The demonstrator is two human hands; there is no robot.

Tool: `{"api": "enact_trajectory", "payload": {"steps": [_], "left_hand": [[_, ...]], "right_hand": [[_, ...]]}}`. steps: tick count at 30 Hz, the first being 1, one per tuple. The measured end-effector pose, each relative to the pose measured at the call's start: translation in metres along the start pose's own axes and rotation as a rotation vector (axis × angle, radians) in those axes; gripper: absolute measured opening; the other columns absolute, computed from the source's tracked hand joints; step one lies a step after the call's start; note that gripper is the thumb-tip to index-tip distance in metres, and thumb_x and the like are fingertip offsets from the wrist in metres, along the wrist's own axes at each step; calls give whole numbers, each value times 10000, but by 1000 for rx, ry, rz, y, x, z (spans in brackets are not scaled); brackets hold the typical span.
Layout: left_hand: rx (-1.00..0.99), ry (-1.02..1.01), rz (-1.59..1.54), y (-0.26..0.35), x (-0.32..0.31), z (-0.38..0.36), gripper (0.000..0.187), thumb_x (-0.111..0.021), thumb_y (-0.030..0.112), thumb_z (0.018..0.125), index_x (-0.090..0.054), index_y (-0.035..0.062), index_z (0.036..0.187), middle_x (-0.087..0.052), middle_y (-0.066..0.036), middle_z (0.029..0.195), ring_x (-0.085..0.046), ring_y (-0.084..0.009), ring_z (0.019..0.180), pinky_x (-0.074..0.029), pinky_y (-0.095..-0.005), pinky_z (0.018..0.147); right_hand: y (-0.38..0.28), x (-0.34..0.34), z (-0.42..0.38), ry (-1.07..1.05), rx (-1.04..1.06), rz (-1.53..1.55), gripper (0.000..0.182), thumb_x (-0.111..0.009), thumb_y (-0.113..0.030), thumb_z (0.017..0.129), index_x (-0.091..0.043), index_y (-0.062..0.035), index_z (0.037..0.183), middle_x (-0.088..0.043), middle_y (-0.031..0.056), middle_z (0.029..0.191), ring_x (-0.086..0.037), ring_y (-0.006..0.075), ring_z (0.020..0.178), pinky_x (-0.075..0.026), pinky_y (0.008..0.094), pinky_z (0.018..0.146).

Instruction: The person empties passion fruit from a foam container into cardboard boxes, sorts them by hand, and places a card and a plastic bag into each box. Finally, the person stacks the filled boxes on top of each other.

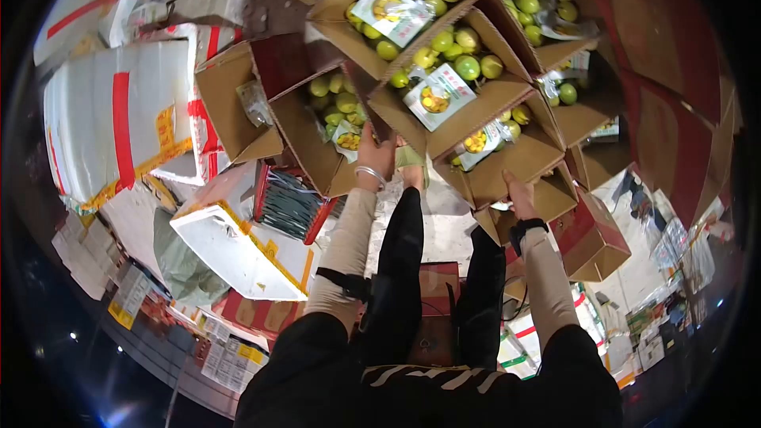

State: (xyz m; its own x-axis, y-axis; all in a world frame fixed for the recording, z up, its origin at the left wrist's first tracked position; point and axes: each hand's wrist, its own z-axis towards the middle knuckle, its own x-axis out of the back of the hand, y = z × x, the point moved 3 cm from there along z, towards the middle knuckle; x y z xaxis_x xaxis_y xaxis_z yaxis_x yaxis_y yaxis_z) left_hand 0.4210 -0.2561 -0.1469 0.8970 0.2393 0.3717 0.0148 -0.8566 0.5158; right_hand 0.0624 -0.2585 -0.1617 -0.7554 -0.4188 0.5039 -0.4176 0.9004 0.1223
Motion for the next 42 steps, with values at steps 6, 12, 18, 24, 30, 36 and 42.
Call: {"api": "enact_trajectory", "payload": {"steps": [6,12,18,24,30,36,42], "left_hand": [[-103,-89,377,-91,-1,35,396,-511,301,857,-608,-16,1075,-630,-264,1024,-601,-406,958,-467,-390,813],[-50,83,189,-82,12,-4,305,-623,133,819,-607,-67,1049,-669,-164,983,-626,-268,863,-467,-350,795],[-144,150,237,-85,18,4,310,-634,173,829,-622,-55,1037,-674,-153,945,-611,-231,827,-465,-340,770],[146,-33,115,-81,7,29,266,-617,210,833,-631,29,1027,-646,-109,754,-613,-202,614,-526,-339,545],[67,-31,164,-64,0,35,414,-691,249,794,-612,-70,1046,-649,-99,950,-600,-205,751,-507,-324,678],[-80,92,342,-78,11,45,462,-680,201,788,-567,-121,1099,-646,-182,1031,-615,-269,882,-482,-369,776],[150,176,68,-49,-16,-54,294,-639,198,825,-603,-17,1021,-653,-116,904,-620,-264,760,-499,-419,576]], "right_hand": [[19,-6,22,-119,337,148,375,-636,-381,830,-656,-13,901,-635,60,684,-563,153,540,-453,300,511],[14,0,11,41,220,-127,538,-554,-535,804,-662,-13,880,-656,238,837,-651,373,801,-513,420,727],[17,-4,6,185,392,-123,312,-511,-334,877,-620,-77,736,-571,133,615,-594,349,638,-476,446,578],[36,-23,26,158,845,-92,388,-504,-388,840,-646,-46,720,-614,210,725,-608,385,688,-459,478,590],[19,-3,5,141,363,61,418,-550,-391,796,-671,9,798,-650,236,819,-636,403,777,-504,451,688],[15,16,-8,-10,355,31,411,-533,-385,803,-675,-13,909,-660,207,941,-634,363,907,-502,411,776],[54,-3,5,267,1034,-189,205,-516,-214,768,-548,-57,641,-571,122,674,-557,342,639,-413,473,538]]}}
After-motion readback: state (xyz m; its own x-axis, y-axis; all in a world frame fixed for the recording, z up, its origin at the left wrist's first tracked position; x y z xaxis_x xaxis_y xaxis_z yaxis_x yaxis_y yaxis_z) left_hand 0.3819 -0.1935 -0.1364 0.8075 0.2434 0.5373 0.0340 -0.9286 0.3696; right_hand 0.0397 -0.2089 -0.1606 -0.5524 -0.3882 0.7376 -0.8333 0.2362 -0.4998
